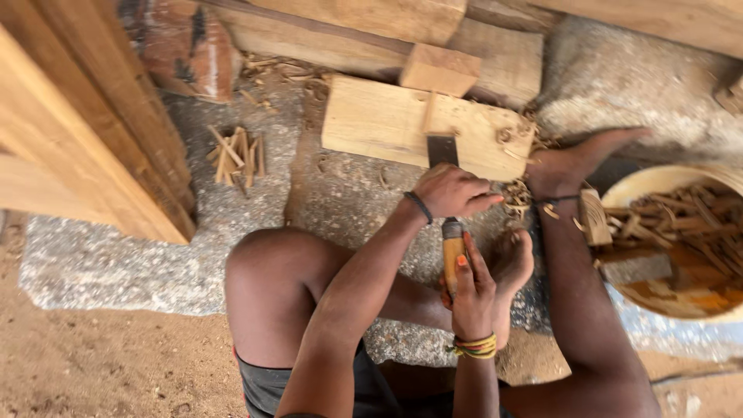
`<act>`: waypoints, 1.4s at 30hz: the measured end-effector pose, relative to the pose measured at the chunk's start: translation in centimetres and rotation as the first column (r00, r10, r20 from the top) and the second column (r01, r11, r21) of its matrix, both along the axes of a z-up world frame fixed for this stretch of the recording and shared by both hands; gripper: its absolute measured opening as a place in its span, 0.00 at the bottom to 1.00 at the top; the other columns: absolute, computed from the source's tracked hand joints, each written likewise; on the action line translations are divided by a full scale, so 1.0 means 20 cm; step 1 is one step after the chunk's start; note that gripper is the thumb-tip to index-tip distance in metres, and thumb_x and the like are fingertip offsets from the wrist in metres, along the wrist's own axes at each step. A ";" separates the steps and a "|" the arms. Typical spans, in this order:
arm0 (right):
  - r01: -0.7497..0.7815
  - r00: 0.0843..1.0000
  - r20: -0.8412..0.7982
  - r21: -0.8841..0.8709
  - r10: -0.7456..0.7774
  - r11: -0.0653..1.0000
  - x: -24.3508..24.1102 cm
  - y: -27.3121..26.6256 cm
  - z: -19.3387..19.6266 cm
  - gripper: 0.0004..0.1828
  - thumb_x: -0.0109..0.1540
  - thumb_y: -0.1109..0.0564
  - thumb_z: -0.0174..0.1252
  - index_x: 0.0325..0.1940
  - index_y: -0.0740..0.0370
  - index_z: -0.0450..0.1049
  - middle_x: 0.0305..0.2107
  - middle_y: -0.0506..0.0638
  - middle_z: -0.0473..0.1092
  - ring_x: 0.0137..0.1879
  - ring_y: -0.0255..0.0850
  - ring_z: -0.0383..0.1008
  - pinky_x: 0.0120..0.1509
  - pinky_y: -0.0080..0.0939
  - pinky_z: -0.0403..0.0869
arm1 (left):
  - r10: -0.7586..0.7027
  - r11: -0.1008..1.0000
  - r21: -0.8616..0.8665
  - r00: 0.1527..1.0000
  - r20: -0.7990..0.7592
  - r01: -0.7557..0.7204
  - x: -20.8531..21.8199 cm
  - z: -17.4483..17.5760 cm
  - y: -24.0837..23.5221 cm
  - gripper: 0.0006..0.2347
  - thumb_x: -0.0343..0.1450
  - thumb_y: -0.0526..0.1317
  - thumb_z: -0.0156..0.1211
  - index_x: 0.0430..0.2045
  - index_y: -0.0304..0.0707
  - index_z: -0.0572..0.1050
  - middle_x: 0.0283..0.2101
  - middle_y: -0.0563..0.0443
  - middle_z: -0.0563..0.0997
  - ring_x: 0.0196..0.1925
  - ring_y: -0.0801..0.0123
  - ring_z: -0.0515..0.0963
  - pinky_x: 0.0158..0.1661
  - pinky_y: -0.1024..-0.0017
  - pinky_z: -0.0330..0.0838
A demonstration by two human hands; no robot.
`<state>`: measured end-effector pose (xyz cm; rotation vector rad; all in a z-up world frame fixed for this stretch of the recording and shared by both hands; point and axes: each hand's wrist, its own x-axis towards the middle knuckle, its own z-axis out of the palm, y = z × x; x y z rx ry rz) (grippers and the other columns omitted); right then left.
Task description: The person sits on the ground and uses a chisel to carve a rectangular wooden block. They repeatedly strike the chisel to remove wood shavings, occasionally pausing to clear the debris into a nearby bucket. The task involves shaping the wood by hand using manual tools.
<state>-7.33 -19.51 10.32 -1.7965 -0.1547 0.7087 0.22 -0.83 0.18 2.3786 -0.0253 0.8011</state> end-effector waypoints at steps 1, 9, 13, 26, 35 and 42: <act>0.002 1.000 -0.018 0.009 -0.001 1.000 0.00 0.01 0.01 0.26 0.68 0.55 0.45 0.72 0.56 0.67 0.20 0.46 0.68 0.20 0.30 0.61 0.22 0.30 0.60 | 0.012 1.000 0.020 1.000 0.002 -0.012 0.00 0.00 0.01 0.22 0.74 0.59 0.53 0.22 0.42 0.80 0.17 0.51 0.80 0.17 0.69 0.78 0.21 0.68 0.74; -0.010 0.999 -0.039 0.020 0.011 1.000 0.01 0.03 0.00 0.27 0.68 0.56 0.44 0.72 0.55 0.67 0.20 0.46 0.68 0.19 0.30 0.60 0.21 0.31 0.60 | -0.021 1.000 -0.011 0.995 -0.100 0.020 0.03 -0.05 0.04 0.21 0.75 0.58 0.51 0.25 0.41 0.81 0.14 0.53 0.77 0.12 0.73 0.75 0.17 0.69 0.70; -0.016 0.999 -0.030 0.017 0.016 1.000 0.02 0.04 -0.01 0.26 0.69 0.55 0.45 0.72 0.56 0.67 0.21 0.46 0.68 0.21 0.30 0.62 0.22 0.30 0.60 | -0.029 0.983 -0.182 0.994 -0.109 0.009 0.05 -0.06 0.07 0.22 0.75 0.60 0.50 0.24 0.43 0.80 0.15 0.53 0.77 0.13 0.73 0.76 0.20 0.68 0.73; -0.130 0.986 0.109 0.059 0.123 0.990 0.00 0.06 -0.09 0.29 0.71 0.49 0.45 0.77 0.59 0.59 0.26 0.46 0.69 0.24 0.30 0.66 0.24 0.30 0.65 | -0.011 0.989 -0.142 0.955 -0.296 -0.033 0.07 -0.02 0.10 0.28 0.72 0.67 0.45 0.14 0.44 0.73 0.11 0.50 0.73 0.13 0.66 0.76 0.23 0.64 0.74; -0.119 0.993 0.035 0.062 0.117 0.991 0.04 0.12 -0.14 0.31 0.71 0.49 0.43 0.79 0.57 0.54 0.24 0.47 0.68 0.21 0.29 0.63 0.19 0.30 0.63 | -0.008 0.991 -0.130 0.962 -0.272 -0.029 0.09 0.01 0.16 0.28 0.70 0.67 0.49 0.12 0.44 0.74 0.12 0.51 0.75 0.15 0.65 0.78 0.24 0.61 0.76; -0.133 0.989 0.071 0.047 0.130 0.990 0.04 0.14 -0.16 0.31 0.72 0.48 0.42 0.80 0.56 0.53 0.24 0.47 0.68 0.22 0.29 0.65 0.19 0.29 0.64 | -0.033 0.993 -0.117 0.954 -0.297 -0.002 0.14 -0.04 0.19 0.27 0.71 0.67 0.48 0.14 0.46 0.74 0.12 0.54 0.74 0.14 0.70 0.77 0.23 0.64 0.75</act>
